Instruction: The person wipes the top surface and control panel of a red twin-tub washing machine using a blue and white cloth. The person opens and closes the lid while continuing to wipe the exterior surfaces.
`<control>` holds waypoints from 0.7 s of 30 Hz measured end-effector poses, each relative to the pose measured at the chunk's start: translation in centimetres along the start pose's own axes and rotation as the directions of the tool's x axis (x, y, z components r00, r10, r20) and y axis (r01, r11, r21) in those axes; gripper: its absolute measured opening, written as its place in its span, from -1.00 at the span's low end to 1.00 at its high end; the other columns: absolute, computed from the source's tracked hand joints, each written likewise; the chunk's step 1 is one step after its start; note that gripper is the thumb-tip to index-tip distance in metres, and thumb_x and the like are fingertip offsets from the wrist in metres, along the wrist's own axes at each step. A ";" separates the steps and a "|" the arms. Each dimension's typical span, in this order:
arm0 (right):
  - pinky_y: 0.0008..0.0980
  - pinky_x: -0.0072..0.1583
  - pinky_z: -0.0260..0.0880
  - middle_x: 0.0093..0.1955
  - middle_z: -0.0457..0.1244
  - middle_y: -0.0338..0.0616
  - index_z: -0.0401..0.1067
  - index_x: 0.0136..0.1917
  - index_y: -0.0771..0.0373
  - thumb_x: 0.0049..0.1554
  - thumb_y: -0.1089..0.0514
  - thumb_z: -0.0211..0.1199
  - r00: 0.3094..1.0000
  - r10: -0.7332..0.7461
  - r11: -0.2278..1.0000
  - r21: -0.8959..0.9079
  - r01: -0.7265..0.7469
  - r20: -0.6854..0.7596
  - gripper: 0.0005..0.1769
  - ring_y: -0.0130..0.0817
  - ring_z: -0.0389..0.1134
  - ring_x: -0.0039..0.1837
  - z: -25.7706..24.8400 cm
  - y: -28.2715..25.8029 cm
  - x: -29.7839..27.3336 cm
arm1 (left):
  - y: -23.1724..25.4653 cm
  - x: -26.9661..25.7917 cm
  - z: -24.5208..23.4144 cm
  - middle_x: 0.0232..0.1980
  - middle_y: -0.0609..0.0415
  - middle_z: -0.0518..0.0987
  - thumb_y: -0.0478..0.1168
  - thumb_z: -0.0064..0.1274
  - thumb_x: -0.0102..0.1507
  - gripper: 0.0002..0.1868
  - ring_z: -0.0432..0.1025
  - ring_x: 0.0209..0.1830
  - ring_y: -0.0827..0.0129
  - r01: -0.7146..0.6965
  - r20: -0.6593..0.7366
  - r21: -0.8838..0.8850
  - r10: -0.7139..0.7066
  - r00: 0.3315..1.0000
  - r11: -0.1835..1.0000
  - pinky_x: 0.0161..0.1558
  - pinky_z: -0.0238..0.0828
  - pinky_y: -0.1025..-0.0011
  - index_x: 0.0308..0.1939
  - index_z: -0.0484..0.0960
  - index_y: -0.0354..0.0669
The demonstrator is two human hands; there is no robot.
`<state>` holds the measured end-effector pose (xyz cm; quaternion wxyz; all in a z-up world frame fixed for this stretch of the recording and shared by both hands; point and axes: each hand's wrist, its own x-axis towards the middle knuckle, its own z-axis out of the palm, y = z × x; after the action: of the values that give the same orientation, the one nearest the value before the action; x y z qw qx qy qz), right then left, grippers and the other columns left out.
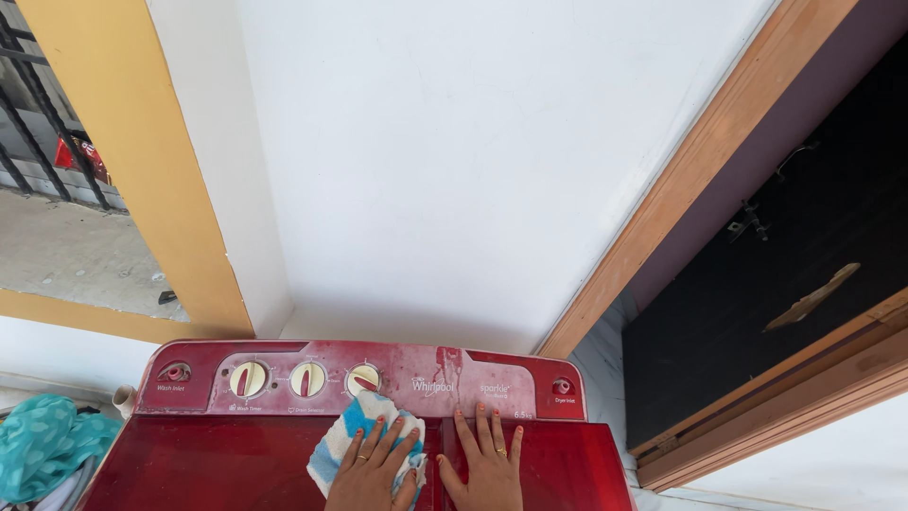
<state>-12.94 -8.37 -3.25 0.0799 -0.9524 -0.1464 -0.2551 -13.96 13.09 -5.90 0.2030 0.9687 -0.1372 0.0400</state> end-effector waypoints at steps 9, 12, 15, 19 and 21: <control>0.02 0.62 -0.30 0.61 0.06 0.01 0.21 0.52 0.16 0.20 0.07 0.16 0.948 0.228 0.828 0.468 -0.309 0.223 -0.37 -0.14 -0.07 0.68 0.8 2.5 -1.9 | 1.8 -0.4 -1.8 0.50 0.12 0.29 0.00 -0.11 0.23 -0.39 0.04 0.55 0.19 0.028 -0.282 0.023 -0.020 0.959 0.999 0.48 -0.17 0.09 0.40 0.39 0.10; -0.01 0.60 -0.26 0.61 0.06 -0.04 0.28 0.46 0.06 0.08 0.02 0.27 0.919 0.372 0.868 0.304 -0.393 0.127 -0.33 -0.11 -0.06 0.66 -0.9 6.6 -3.2 | 1.5 -0.9 -2.2 0.48 0.18 0.35 -0.05 -0.14 0.27 -0.46 0.11 0.55 0.26 0.132 -0.306 -0.041 -0.138 0.942 0.990 0.51 -0.11 0.14 0.35 0.46 0.10; 0.15 0.51 -0.28 0.65 -0.10 0.22 0.13 0.58 -0.10 -0.04 -0.47 0.32 0.781 0.607 0.794 -0.156 -0.588 0.147 0.04 0.19 -0.16 0.63 -2.6 12.2 -4.7 | 1.5 -1.3 -1.6 0.45 0.21 0.41 -0.08 -0.17 0.28 -0.53 0.15 0.56 0.31 0.326 -0.354 -0.074 -0.331 0.875 0.942 0.54 -0.07 0.16 0.28 0.53 0.12; 0.36 0.48 -0.03 0.51 0.07 0.18 -0.13 0.70 -0.07 -0.14 -0.75 0.19 0.339 0.806 0.482 -0.207 -0.851 0.485 0.37 0.25 0.05 0.57 -3.5 17.2 -5.9 | 1.9 -2.0 -0.6 0.41 0.17 0.46 -0.09 -0.12 0.25 -0.52 0.24 0.49 0.27 0.297 -0.428 -0.016 -0.274 0.861 0.955 0.47 0.04 0.13 0.25 0.55 0.08; 0.32 0.49 0.03 0.44 0.16 0.16 -0.11 0.71 -0.17 -0.18 -0.80 0.11 0.310 0.807 0.479 -0.251 -0.841 0.503 0.38 0.20 0.15 0.53 -3.1 17.2 -6.1 | 2.3 -2.6 -0.2 0.35 0.20 0.50 -0.10 -0.09 0.21 -0.52 0.32 0.41 0.28 0.302 -0.441 -0.006 -0.274 0.855 0.953 0.39 0.15 0.13 0.23 0.57 0.09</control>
<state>-13.95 -26.74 -5.02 0.1792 -0.9172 0.3361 0.1174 -17.12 11.80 -5.17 0.2014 0.9503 0.0597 0.2296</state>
